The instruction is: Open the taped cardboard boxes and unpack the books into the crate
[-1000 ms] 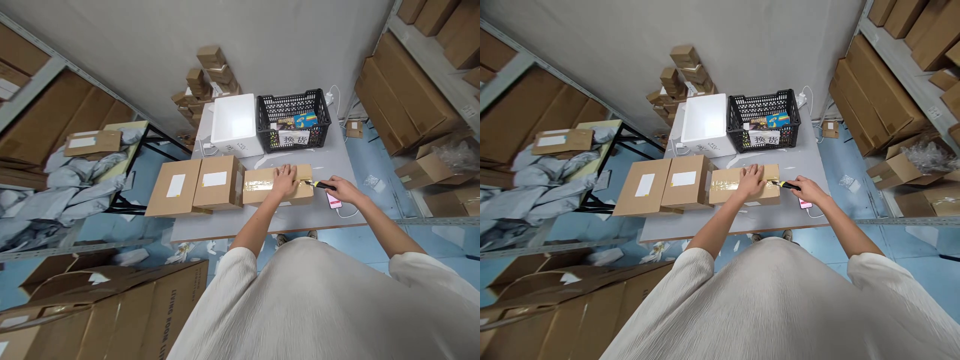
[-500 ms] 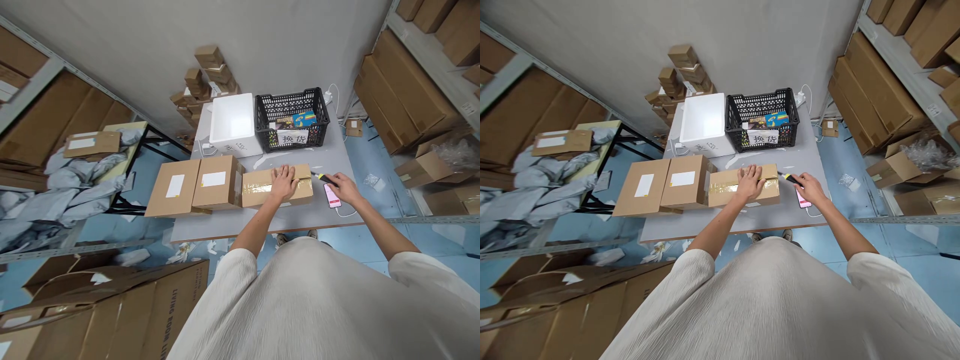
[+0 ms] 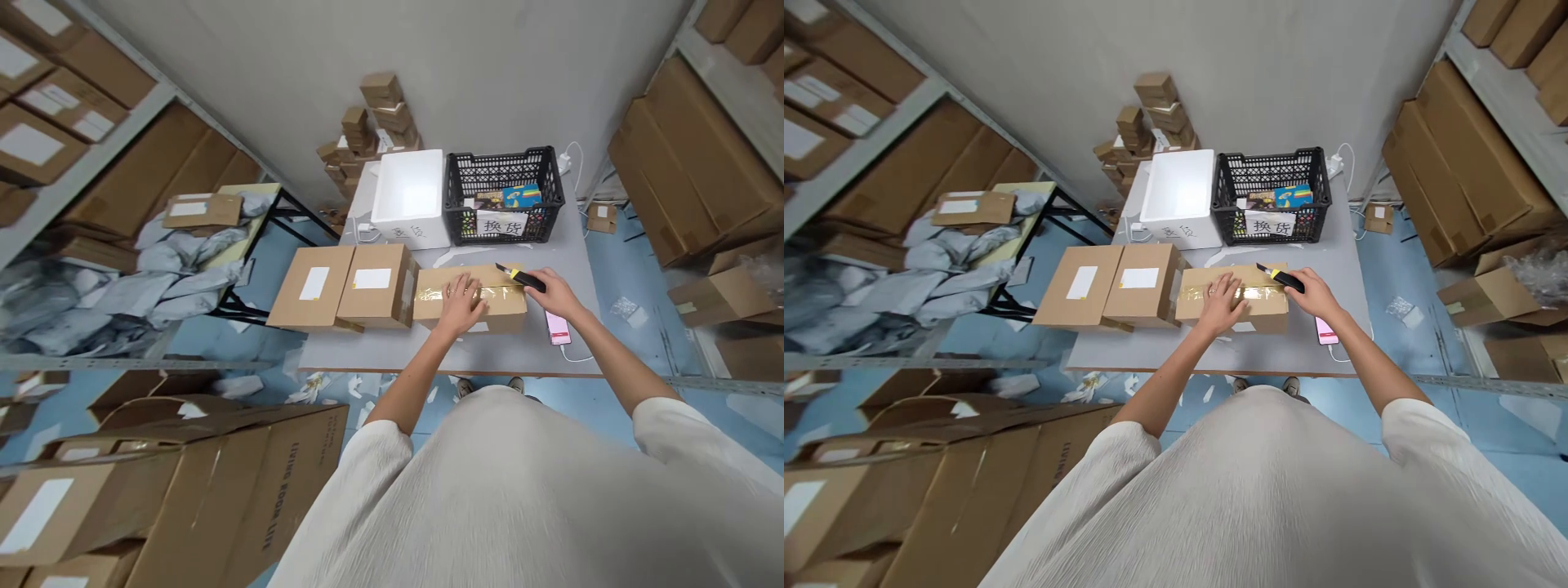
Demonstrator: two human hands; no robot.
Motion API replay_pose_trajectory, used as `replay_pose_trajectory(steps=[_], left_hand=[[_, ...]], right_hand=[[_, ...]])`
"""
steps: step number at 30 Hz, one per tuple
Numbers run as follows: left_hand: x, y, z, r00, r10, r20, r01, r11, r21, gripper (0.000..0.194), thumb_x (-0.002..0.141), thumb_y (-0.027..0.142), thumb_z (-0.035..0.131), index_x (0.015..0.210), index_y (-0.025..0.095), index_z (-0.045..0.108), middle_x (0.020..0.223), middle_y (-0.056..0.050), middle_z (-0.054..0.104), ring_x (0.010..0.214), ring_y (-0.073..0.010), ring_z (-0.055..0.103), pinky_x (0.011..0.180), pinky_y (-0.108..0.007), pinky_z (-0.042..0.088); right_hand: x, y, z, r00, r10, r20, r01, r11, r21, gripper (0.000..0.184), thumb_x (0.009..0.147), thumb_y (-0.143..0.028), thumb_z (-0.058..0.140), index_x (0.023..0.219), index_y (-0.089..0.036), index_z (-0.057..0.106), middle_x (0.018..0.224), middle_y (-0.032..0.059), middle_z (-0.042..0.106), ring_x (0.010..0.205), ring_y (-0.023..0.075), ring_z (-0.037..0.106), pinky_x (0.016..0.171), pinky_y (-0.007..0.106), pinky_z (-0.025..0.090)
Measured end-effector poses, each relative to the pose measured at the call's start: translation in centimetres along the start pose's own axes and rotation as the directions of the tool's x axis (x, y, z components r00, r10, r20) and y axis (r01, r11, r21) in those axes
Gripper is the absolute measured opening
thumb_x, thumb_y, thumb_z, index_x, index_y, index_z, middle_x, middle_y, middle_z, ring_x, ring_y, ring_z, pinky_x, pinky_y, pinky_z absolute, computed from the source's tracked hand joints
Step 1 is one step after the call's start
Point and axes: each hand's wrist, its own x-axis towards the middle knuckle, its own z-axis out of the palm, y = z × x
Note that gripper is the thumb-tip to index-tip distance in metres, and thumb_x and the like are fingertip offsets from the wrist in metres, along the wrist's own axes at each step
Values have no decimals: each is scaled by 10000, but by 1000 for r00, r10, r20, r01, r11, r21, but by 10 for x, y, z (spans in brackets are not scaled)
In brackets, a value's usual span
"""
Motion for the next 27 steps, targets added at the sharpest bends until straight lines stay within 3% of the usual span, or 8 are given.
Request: replay_pose_trajectory(steps=[5, 10, 15, 21, 27], left_hand=[[-36, -29, -6, 999, -41, 36, 41, 999, -9, 642, 1038, 545, 676, 1625, 313, 558, 1757, -140, 478, 1632, -358, 421, 1333, -546, 327], [-48, -40, -1, 998, 3, 63, -4, 1000, 3, 561, 1031, 487, 726, 1565, 365, 608, 1712, -118, 525, 1595, -373, 443, 1290, -557, 368], [-47, -44, -2, 1000, -24, 14, 24, 1000, 15, 516, 1039, 483, 723, 1523, 326, 635, 1574, -152, 594, 1447, -369, 558, 1216, -526, 438], [-33, -65, 3, 986, -151, 67, 155, 986, -64, 499, 1145, 458, 531, 1607, 270, 544, 1314, -134, 750, 1223, -330, 719, 1014, -407, 556], [-6, -86, 8, 998, -70, -1, 68, 978, -195, 462, 1123, 200, 412, 1530, 221, 632, 1368, -151, 760, 1265, -328, 726, 1042, -419, 577]], right_hand=[[58, -38, 23, 987, -120, 111, 127, 990, -59, 504, 1036, -468, 587, 1432, -190, 731, 1431, 173, 739, 1329, 376, 639, 1147, 488, 492], [83, -60, 48, 970, -55, 237, 102, 976, -191, 455, 1040, -424, 572, 1376, -168, 743, 1410, 195, 767, 1285, 401, 660, 1103, 506, 481], [77, -59, 50, 980, 12, 198, 43, 961, -274, 469, 1062, -448, 557, 1404, -189, 746, 1433, 201, 766, 1306, 432, 646, 1110, 561, 465], [53, -61, 35, 972, 148, 183, -81, 941, -329, 474, 1085, -451, 537, 1407, -167, 738, 1368, 200, 792, 1233, 406, 691, 1062, 500, 504], [20, -87, 36, 956, 243, 166, -190, 939, -286, 489, 1100, -460, 532, 1434, -143, 696, 1363, 206, 794, 1209, 392, 734, 972, 428, 539]])
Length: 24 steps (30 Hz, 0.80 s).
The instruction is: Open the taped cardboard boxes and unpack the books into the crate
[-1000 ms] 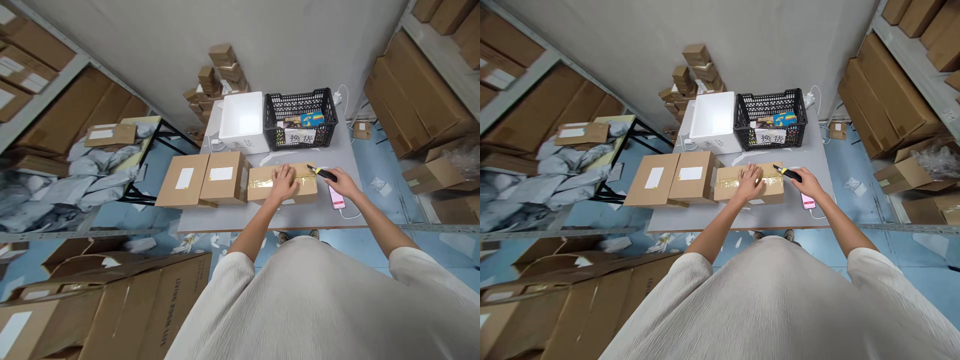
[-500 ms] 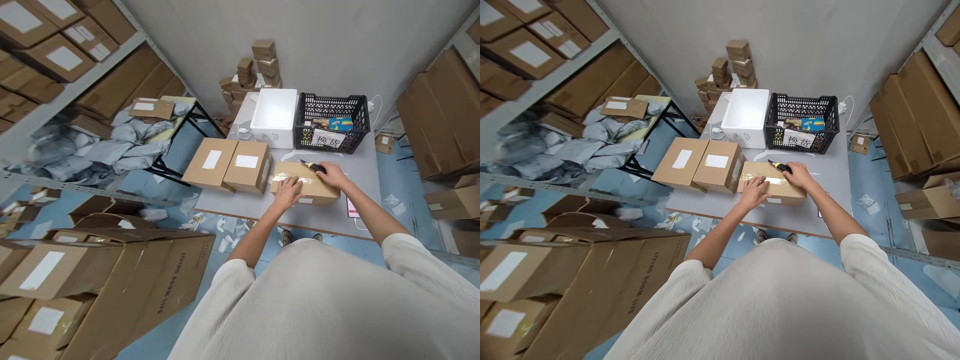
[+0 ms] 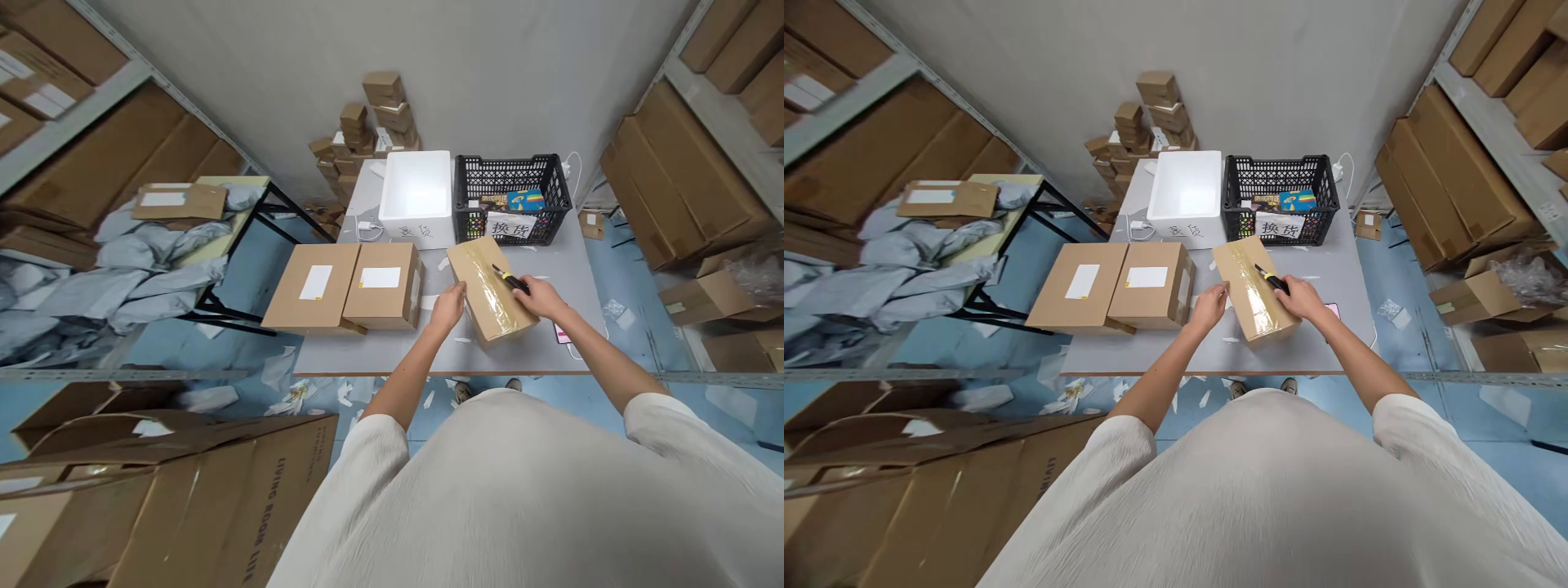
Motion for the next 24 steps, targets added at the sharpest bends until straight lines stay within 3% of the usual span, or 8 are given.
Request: replay_pose_trajectory(steps=[4, 7, 11, 14, 19, 24], left_hand=[[13, -4, -1, 998, 56, -33, -59, 994, -87, 447, 1098, 172, 407, 1458, 205, 671, 1437, -145, 743, 1335, -327, 695, 1120, -444, 565], [16, 6, -2, 997, 63, -33, -66, 995, -81, 430, 1096, 176, 410, 1430, 212, 678, 1481, -143, 720, 1392, -318, 663, 1181, -451, 531], [16, 47, 3, 996, 1, -90, 2, 999, 40, 442, 1090, 314, 526, 1500, 189, 633, 1680, -198, 550, 1524, -396, 534, 1256, -542, 445], [17, 85, 16, 998, -37, -43, 40, 996, 79, 729, 1052, 546, 635, 1666, 186, 476, 1692, -228, 507, 1554, -435, 480, 1253, -558, 421], [18, 120, 37, 995, -84, 44, 76, 984, 161, 990, 962, 639, 730, 1743, 166, 350, 1792, -293, 347, 1650, -483, 338, 1290, -612, 322], [22, 116, 29, 986, -31, 166, -4, 978, 208, 1026, 879, 506, 836, 1741, 220, 359, 1808, -287, 321, 1662, -485, 332, 1281, -644, 311]], right_hand=[[-19, -8, 9, 1000, -4, 28, 2, 998, 68, 468, 1084, -456, 575, 1437, -172, 692, 1340, 176, 810, 1179, 375, 754, 923, 391, 549], [-24, 1, 14, 999, 0, 48, -5, 993, 121, 464, 1064, -472, 599, 1409, -182, 708, 1261, 161, 831, 1109, 369, 766, 868, 387, 555], [-13, 23, 16, 997, 51, -49, -38, 971, 235, 461, 1047, -511, 598, 1357, -189, 713, 1198, 142, 835, 1044, 339, 761, 872, 402, 565], [4, 38, 17, 985, 104, -139, -55, 948, 314, 427, 1026, -507, 608, 1306, -202, 715, 1246, 137, 815, 1068, 316, 753, 954, 431, 576], [28, 58, 26, 969, 118, -217, -26, 921, 388, 377, 980, -512, 647, 1197, -217, 735, 1318, 152, 764, 1168, 321, 739, 1081, 488, 566], [37, 76, 33, 961, 77, -267, 48, 900, 433, 365, 949, -549, 685, 1150, -248, 736, 1547, 173, 661, 1514, 377, 570, 1253, 567, 456]])
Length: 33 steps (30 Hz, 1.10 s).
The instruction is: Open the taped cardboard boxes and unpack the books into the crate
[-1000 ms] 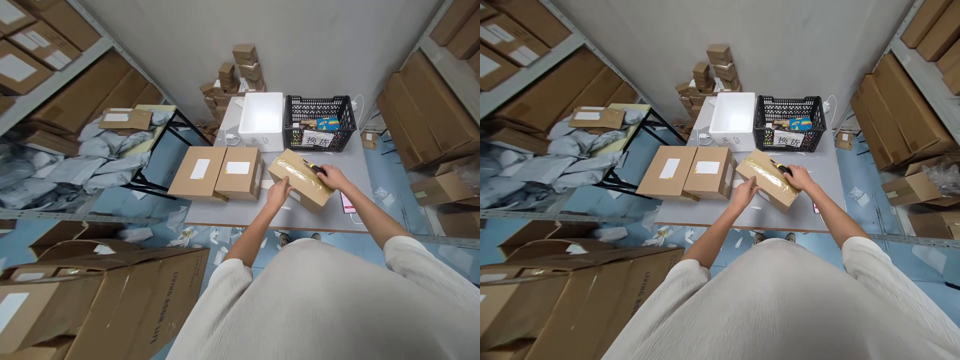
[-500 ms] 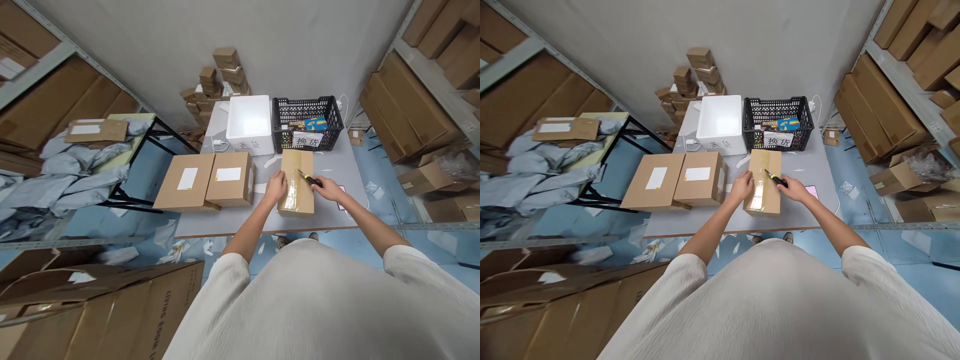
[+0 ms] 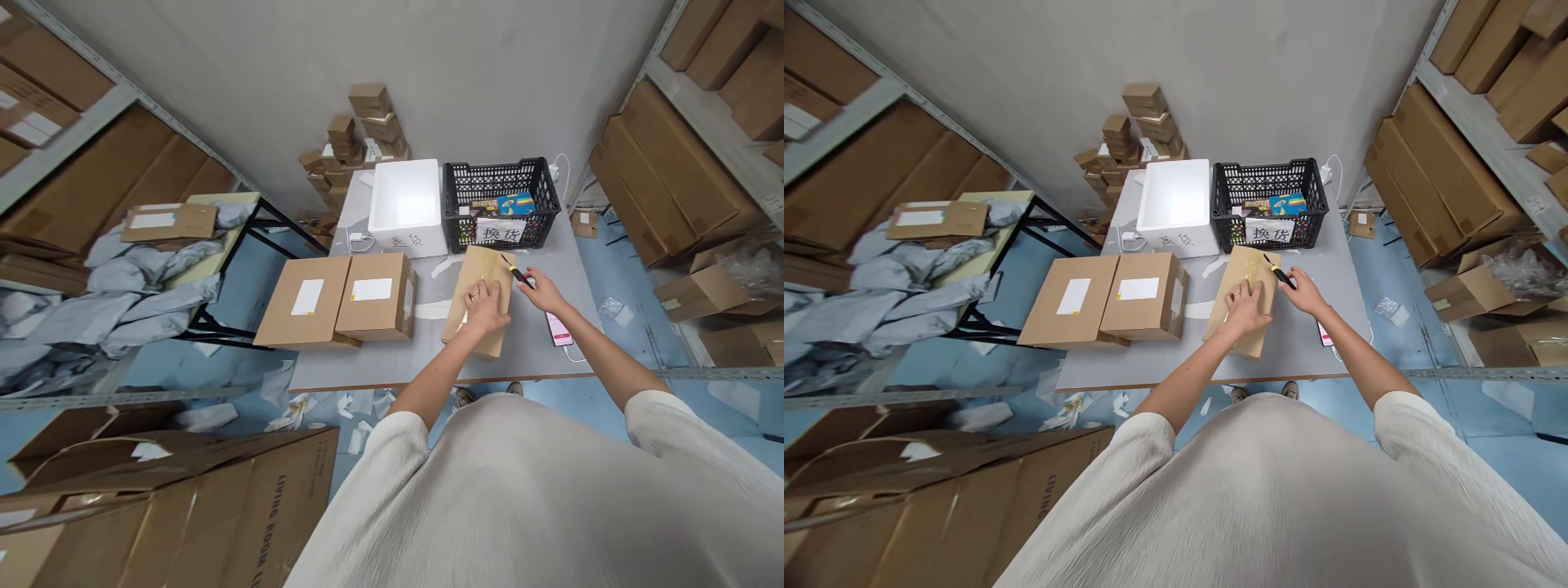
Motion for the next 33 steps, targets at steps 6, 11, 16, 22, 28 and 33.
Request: replay_pose_trajectory(steps=[6, 11, 16, 22, 28, 33], left_hand=[[10, -32, -17, 953, 225, 202, -237, 971, 39, 1131, 808, 288, 885, 1766, 305, 285, 1889, -241, 158, 1758, -426, 152, 1328, -677, 233], [15, -56, -24, 916, 331, 227, -354, 932, 72, 1200, 738, 115, 840, 1774, 273, 255, 1883, -254, 162, 1766, -406, 143, 1350, -682, 194], [10, -67, -27, 906, 379, 191, -404, 907, 119, 1221, 750, 115, 832, 1791, 256, 209, 1822, -243, 316, 1726, -412, 257, 1350, -649, 209], [5, -52, -23, 927, 355, 123, -368, 924, 105, 1113, 858, 453, 894, 1765, 256, 278, 1679, -215, 483, 1618, -418, 412, 1318, -556, 308], [5, -10, -13, 925, 368, 99, -376, 924, 76, 914, 875, 505, 898, 1651, 269, 476, 1569, -170, 557, 1516, -404, 504, 1275, -511, 387], [11, -1, -7, 930, 342, 132, -354, 932, 80, 915, 813, 460, 950, 1590, 238, 520, 1561, -180, 552, 1487, -413, 528, 1223, -496, 457]], right_hand=[[3, 4, -6, 998, 51, -27, -51, 999, 11, 396, 954, -571, 674, 1173, -246, 731, 1420, 148, 744, 1463, 386, 591, 1257, 568, 429], [-1, -3, -11, 982, 182, -60, -182, 983, 2, 369, 929, -544, 680, 1141, -245, 722, 1190, 105, 809, 1176, 330, 705, 1123, 502, 510], [-14, -12, -16, 967, 252, -33, -250, 967, 49, 349, 909, -544, 673, 1072, -237, 702, 1029, 74, 818, 975, 278, 720, 926, 399, 549], [-37, -14, -17, 964, 253, 82, -261, 959, 107, 355, 923, -574, 669, 1067, -249, 677, 940, 53, 844, 896, 253, 722, 848, 360, 556], [-48, -2, -32, 959, 210, 190, -255, 932, 256, 415, 930, -631, 701, 1074, -241, 692, 942, 43, 794, 796, 212, 745, 770, 336, 597], [-54, 13, -67, 942, 213, 260, -272, 938, 216, 455, 984, -677, 648, 925, -226, 677, 929, 72, 781, 726, 194, 713, 635, 305, 563]])
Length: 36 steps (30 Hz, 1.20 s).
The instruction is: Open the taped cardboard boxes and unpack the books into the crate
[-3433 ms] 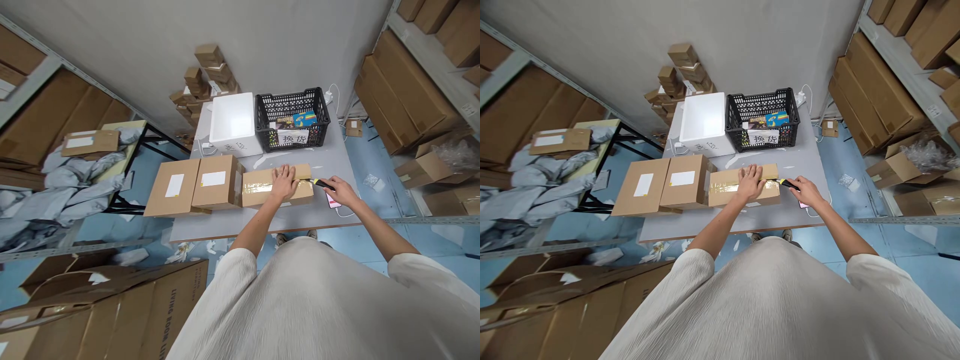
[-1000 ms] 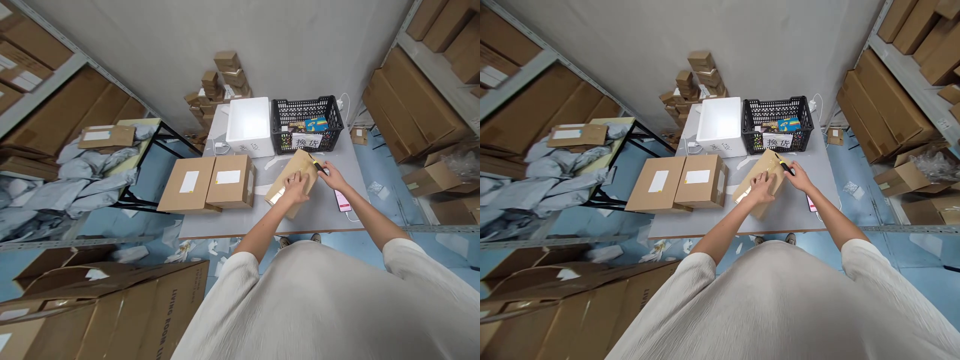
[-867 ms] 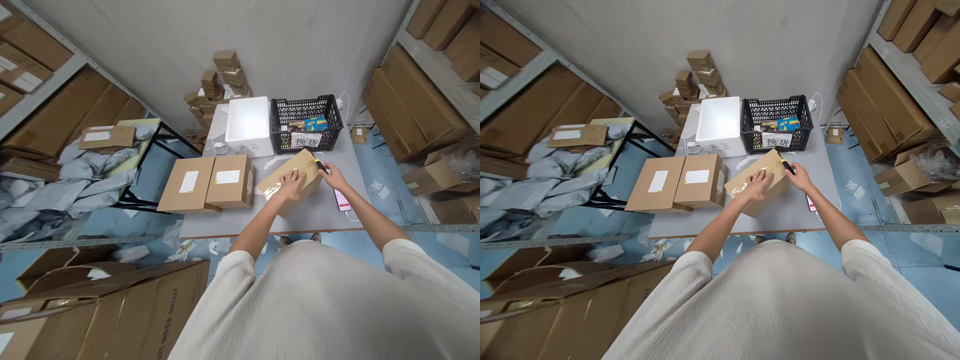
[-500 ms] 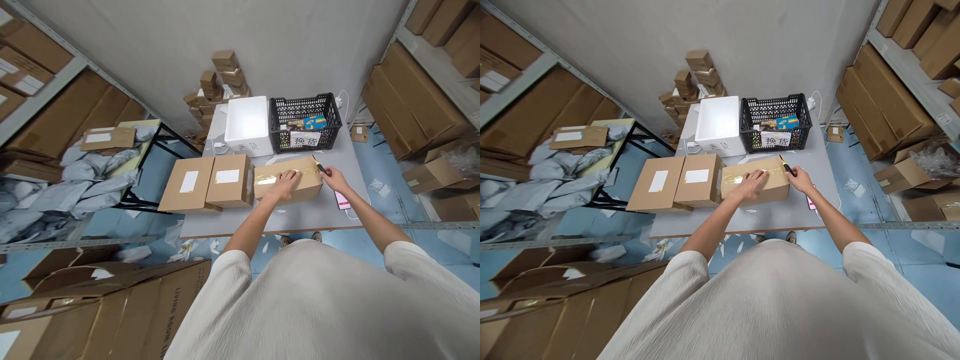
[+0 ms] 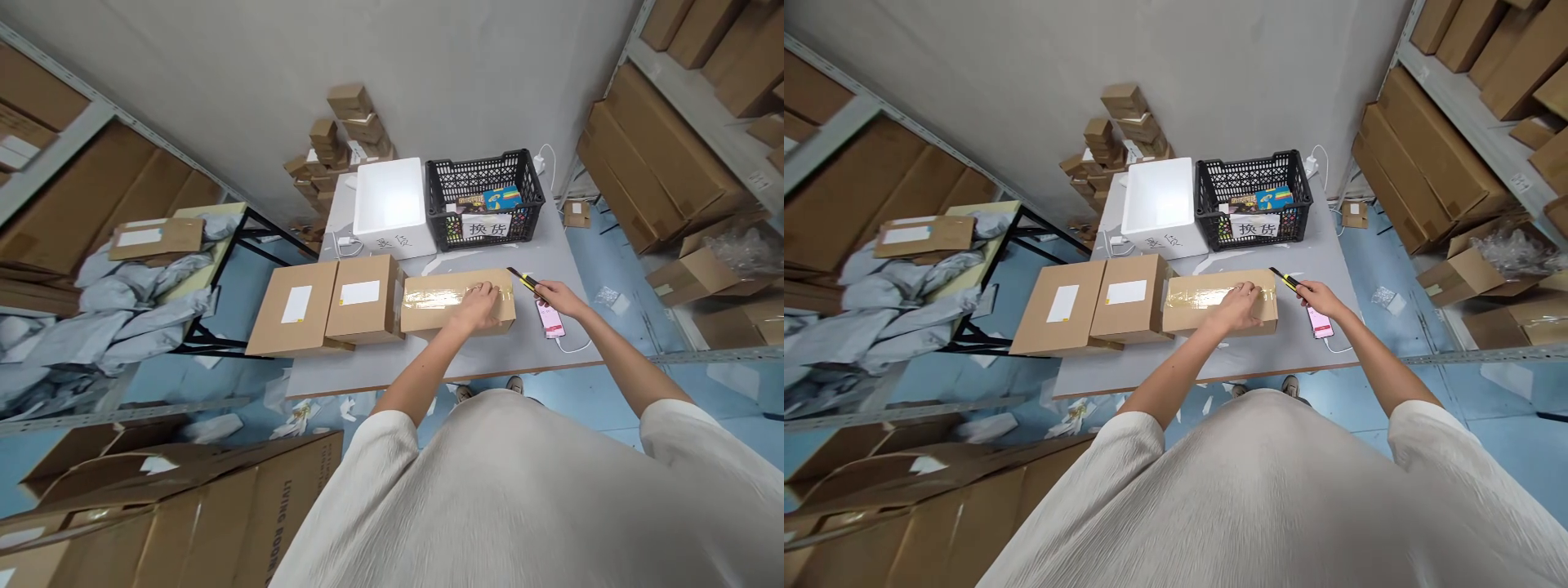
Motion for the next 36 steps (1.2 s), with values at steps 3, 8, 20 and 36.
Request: replay_pose_trajectory(steps=[3, 8, 20, 36], left_hand=[[2, -1, 2, 1000, -6, 19, 6, 1000, 7, 874, 819, 413, 946, 1564, 234, 524, 1541, -178, 562, 1476, -410, 542, 1196, -483, 484], [3, -1, 4, 1000, -2, 21, 2, 1000, 27, 832, 827, 393, 943, 1529, 215, 534, 1506, -191, 578, 1487, -424, 532, 1233, -498, 453], [0, 5, 0, 998, -54, 19, 54, 999, 8, 801, 797, 363, 964, 1458, 225, 532, 1500, -176, 538, 1465, -407, 532, 1203, -484, 478], [-7, -6, -3, 998, -38, -40, 33, 994, -107, 911, 874, 461, 893, 1643, 254, 452, 1570, -164, 507, 1437, -386, 583, 1211, -482, 500]], right_hand=[[-6, 3, -18, 997, 18, 77, -19, 1000, 24, 418, 950, -640, 756, 1041, -238, 689, 857, 53, 776, 644, 188, 685, 575, 303, 551], [-4, 5, -36, 980, -25, 199, 33, 999, -37, 430, 906, -632, 825, 1007, -227, 723, 796, 43, 773, 683, 207, 723, 619, 309, 566], [46, -6, -40, 961, -190, 201, 261, 859, -441, 304, 925, -537, 739, 1071, -302, 863, 852, 20, 816, 838, 268, 709, 821, 352, 513], [6, 3, -48, 946, 58, 320, -49, 998, -36, 539, 844, -747, 841, 947, -231, 723, 808, 65, 796, 697, 228, 738, 660, 339, 574]])
